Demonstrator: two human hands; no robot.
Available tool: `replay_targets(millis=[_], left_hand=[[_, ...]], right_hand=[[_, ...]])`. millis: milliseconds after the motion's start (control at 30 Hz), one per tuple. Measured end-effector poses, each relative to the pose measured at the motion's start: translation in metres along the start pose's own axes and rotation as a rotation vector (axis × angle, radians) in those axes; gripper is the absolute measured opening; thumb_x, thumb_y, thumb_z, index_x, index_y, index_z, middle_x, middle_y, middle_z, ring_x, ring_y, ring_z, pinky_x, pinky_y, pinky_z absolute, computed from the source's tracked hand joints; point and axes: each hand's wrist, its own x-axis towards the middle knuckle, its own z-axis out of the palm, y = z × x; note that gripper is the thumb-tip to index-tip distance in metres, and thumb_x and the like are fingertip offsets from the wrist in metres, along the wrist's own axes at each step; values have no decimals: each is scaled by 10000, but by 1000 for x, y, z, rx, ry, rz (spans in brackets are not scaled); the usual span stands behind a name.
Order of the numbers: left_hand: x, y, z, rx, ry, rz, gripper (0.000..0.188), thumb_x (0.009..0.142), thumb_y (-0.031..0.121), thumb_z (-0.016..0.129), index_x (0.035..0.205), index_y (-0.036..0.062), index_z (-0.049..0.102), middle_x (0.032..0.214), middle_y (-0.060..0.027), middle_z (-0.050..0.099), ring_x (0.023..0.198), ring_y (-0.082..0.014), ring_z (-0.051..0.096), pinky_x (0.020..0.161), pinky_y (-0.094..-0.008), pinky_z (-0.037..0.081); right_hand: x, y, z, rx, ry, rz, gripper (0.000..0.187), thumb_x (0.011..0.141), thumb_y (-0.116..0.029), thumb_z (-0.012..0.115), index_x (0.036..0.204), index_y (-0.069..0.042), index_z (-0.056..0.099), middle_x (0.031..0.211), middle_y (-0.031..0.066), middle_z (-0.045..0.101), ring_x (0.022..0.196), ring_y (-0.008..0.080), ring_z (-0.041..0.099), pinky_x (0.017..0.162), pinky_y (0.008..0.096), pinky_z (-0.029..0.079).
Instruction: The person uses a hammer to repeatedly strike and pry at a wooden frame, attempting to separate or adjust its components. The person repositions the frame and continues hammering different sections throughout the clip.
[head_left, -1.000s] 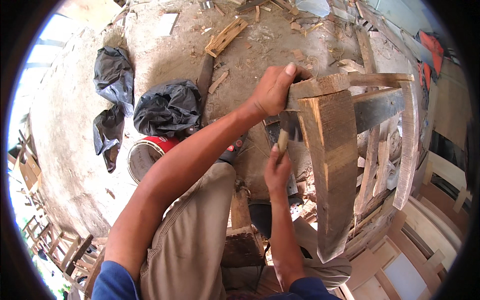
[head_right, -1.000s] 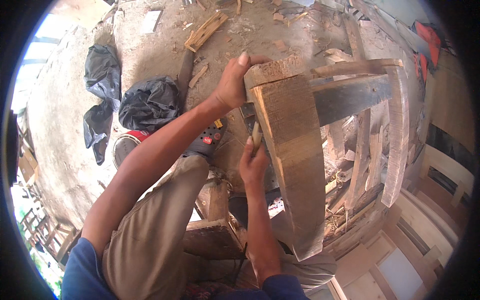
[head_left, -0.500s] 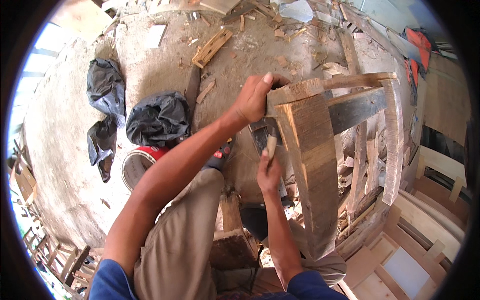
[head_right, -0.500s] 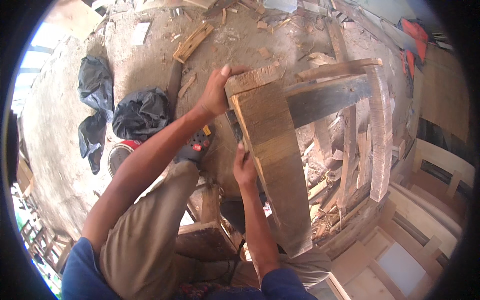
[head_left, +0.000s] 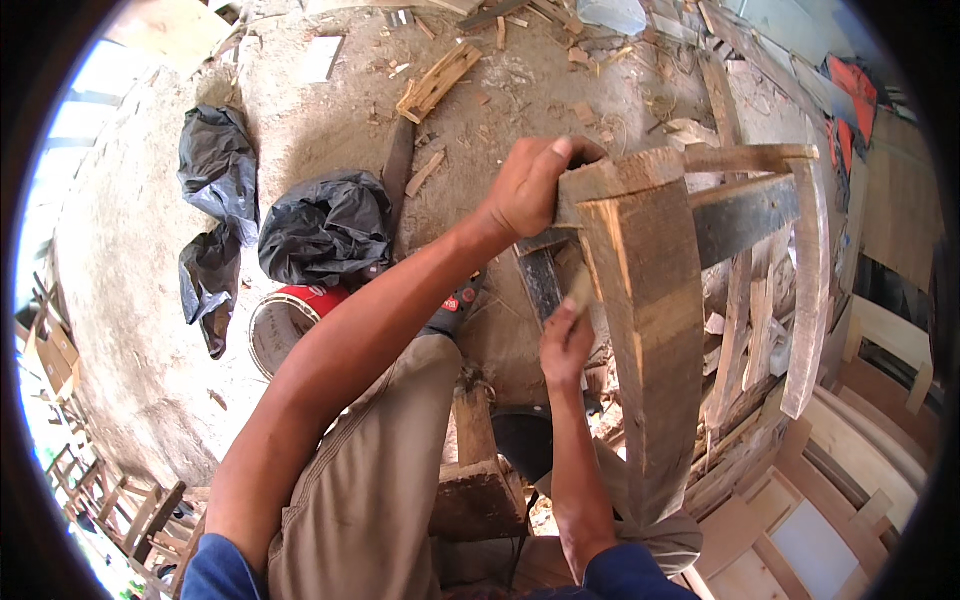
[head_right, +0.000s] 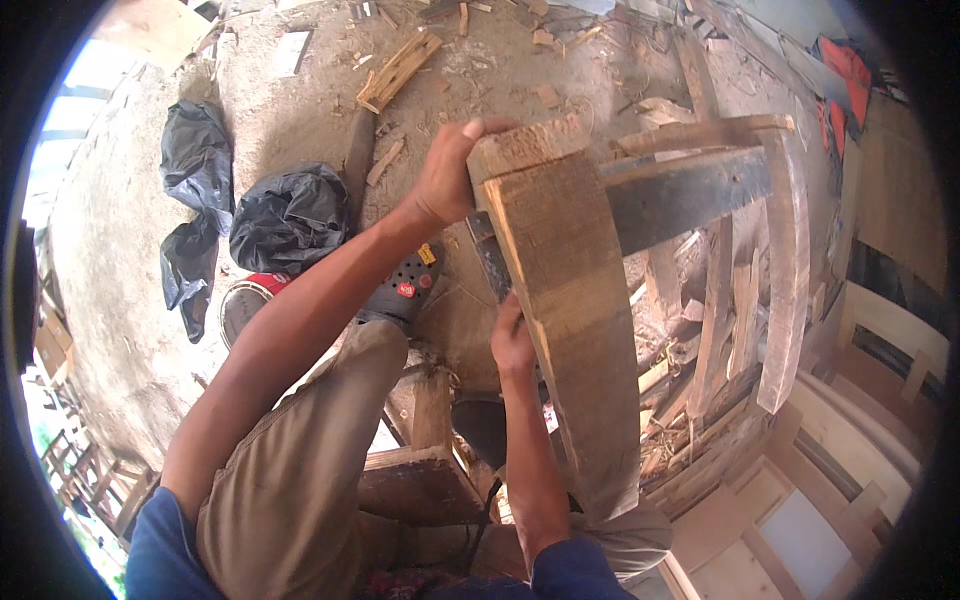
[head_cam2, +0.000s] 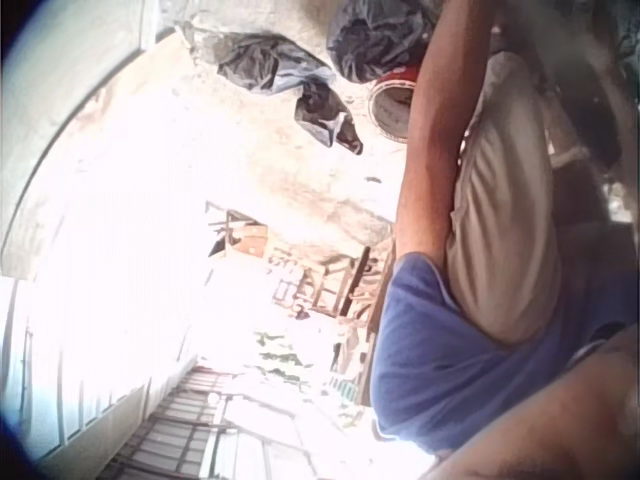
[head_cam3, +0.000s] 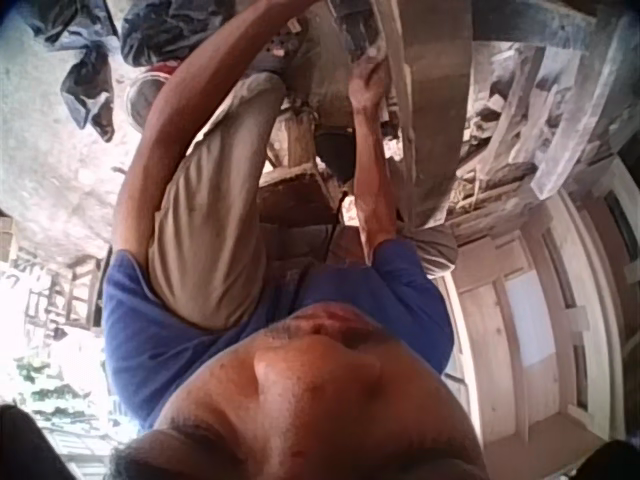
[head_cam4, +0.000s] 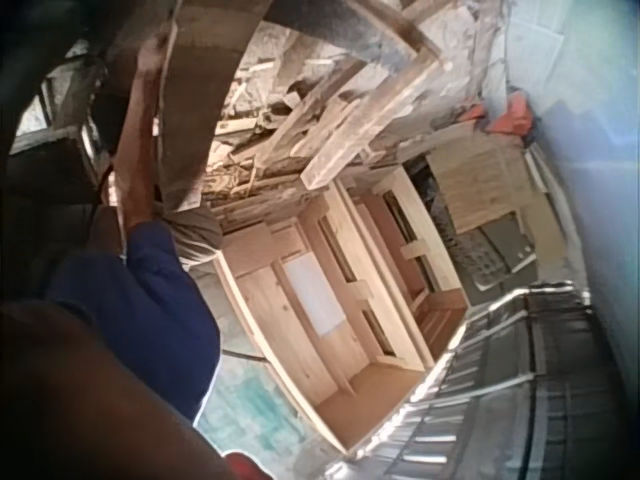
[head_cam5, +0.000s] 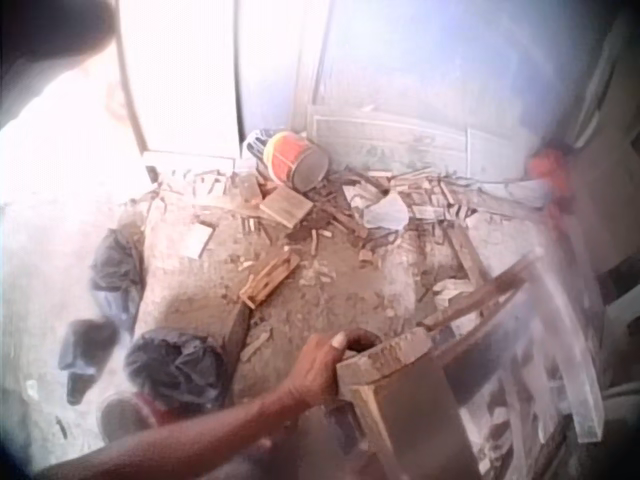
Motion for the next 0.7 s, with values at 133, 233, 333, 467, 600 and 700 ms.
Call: replay_targets(millis=[133, 233, 333, 467, 600, 700], left_hand=[[1, -1, 2, 112, 45, 151, 610, 1006, 387, 271, 1000, -45, 701, 873, -210, 710, 824, -333, 684, 804, -402, 520], [6, 0, -2, 86, 12, 128, 614, 1000, 394, 272, 996, -46, 700, 882, -213, 710, 821, -331, 682, 799, -401, 520], [9, -1, 3, 1, -1, 35, 607, 1000, 385, 276, 1004, -49, 701, 900, -226, 712, 829, -340, 689, 804, -407, 520], [2, -6, -1, 119, 32, 131, 604, 994, 373, 275, 1021, -56, 700, 922, -240, 714, 856, -355, 694, 824, -415, 523], [5, -1, 1, -16, -30, 8, 621, 973, 376, 292, 1056, -91, 693, 955, -248, 724, 889, -319, 700, 861, -402, 522], [-5, -9, -8, -34, 43, 52, 530, 974, 316, 318, 1010, -52, 698, 932, -254, 706, 876, -385, 688, 842, -428, 523]], right_hand=[[5, 37, -1, -311, 56, -193, 492, 1074, -465, 456, 757, -90, 421, 583, -32, 405, 463, 73, 381, 423, 272, 300], [8, 79, -10, -112, 37, -71, 488, 1076, -462, 449, 767, -85, 440, 596, -33, 418, 468, 67, 384, 431, 260, 312], [11, 87, -17, 5, 83, -66, 465, 1081, -443, 447, 778, -91, 451, 601, -35, 421, 475, 66, 390, 436, 264, 311], [15, 43, -3, -67, 10, -66, 440, 1091, -405, 438, 786, -89, 455, 605, -33, 433, 486, 66, 404, 439, 266, 311], [12, 20, -5, -167, 16, -124, 468, 1089, -452, 416, 787, -96, 453, 594, -27, 434, 466, 85, 414, 430, 265, 314], [4, -32, -6, 225, -111, 446, 493, 1085, -474, 406, 785, -86, 455, 588, -14, 459, 460, 112, 442, 445, 265, 329]])
